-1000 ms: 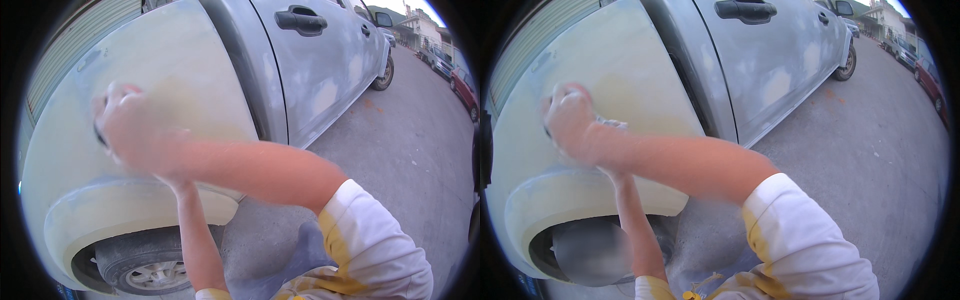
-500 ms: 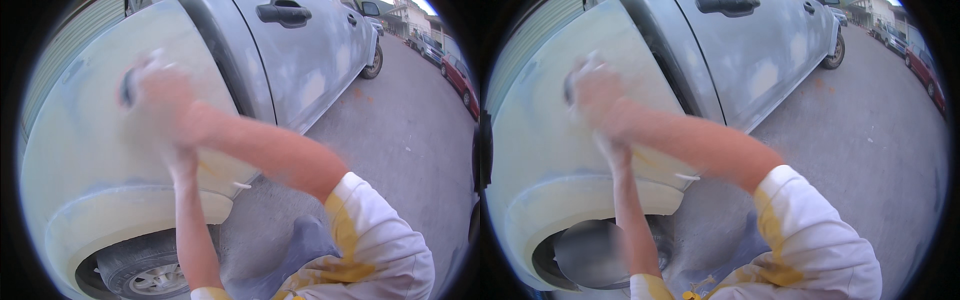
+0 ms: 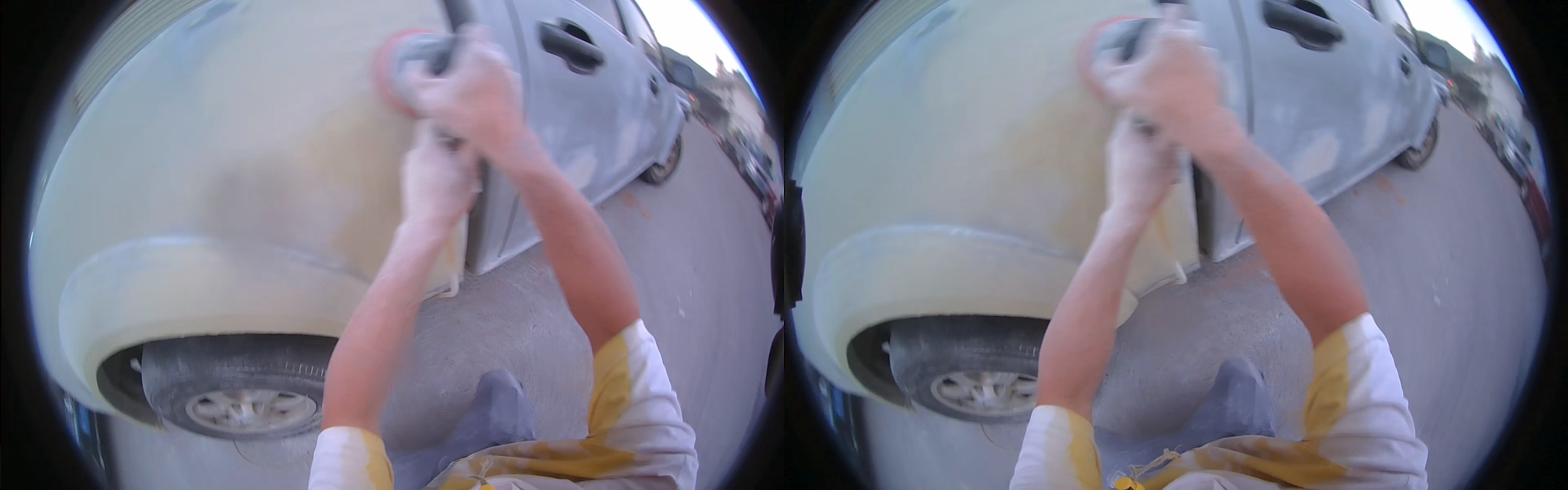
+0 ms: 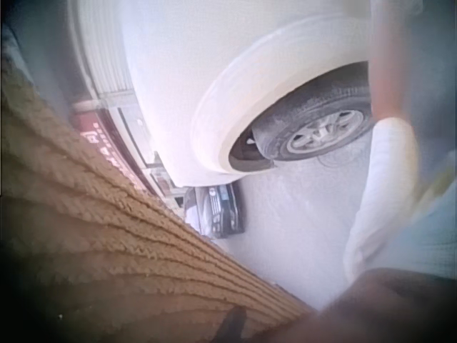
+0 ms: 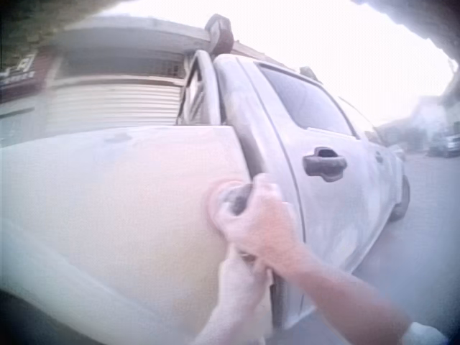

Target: The person uses a handheld orbital sander to smooth a white car fender. They move the sander across the curved surface, occasionally pausing to wipe the area with their gloved hand to check the finish.

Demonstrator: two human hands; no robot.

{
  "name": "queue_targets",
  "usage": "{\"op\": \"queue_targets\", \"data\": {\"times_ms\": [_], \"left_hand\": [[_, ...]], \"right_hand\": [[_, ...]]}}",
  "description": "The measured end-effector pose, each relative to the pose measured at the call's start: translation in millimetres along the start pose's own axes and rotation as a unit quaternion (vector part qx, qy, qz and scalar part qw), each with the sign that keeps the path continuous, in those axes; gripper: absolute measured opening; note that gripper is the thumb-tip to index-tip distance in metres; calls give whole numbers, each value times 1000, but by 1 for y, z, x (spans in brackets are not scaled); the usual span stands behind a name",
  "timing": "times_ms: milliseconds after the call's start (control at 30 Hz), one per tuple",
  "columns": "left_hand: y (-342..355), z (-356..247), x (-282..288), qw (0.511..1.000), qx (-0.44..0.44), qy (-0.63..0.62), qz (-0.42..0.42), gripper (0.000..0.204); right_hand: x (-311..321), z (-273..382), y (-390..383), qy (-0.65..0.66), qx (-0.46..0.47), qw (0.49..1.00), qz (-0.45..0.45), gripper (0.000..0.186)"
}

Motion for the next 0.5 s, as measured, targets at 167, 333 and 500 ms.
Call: {"op": "queue_targets", "data": {"times_ms": [167,333,500], "left_hand": [[-4,2,12,992,120,-30,12,60],[-39,28,97,978,101,-150,-106,70],[-81,62,147,960,106,-164,-200,66]], "right_hand": [[14,8,-1,15,-36,999,14,56],[-30,115,-39,35,130,985,111,58],[-35,182,-81,65,302,940,145,52]]}}
Point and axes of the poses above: each hand's wrist, its own y-axis towards the middle knuckle, its own x-axis out of the back of the hand, z = x × y, the point moved 10 cm from there along y, towards the middle knuckle, and after that the axes turned 5 degrees about y, right-handed, at the moved point
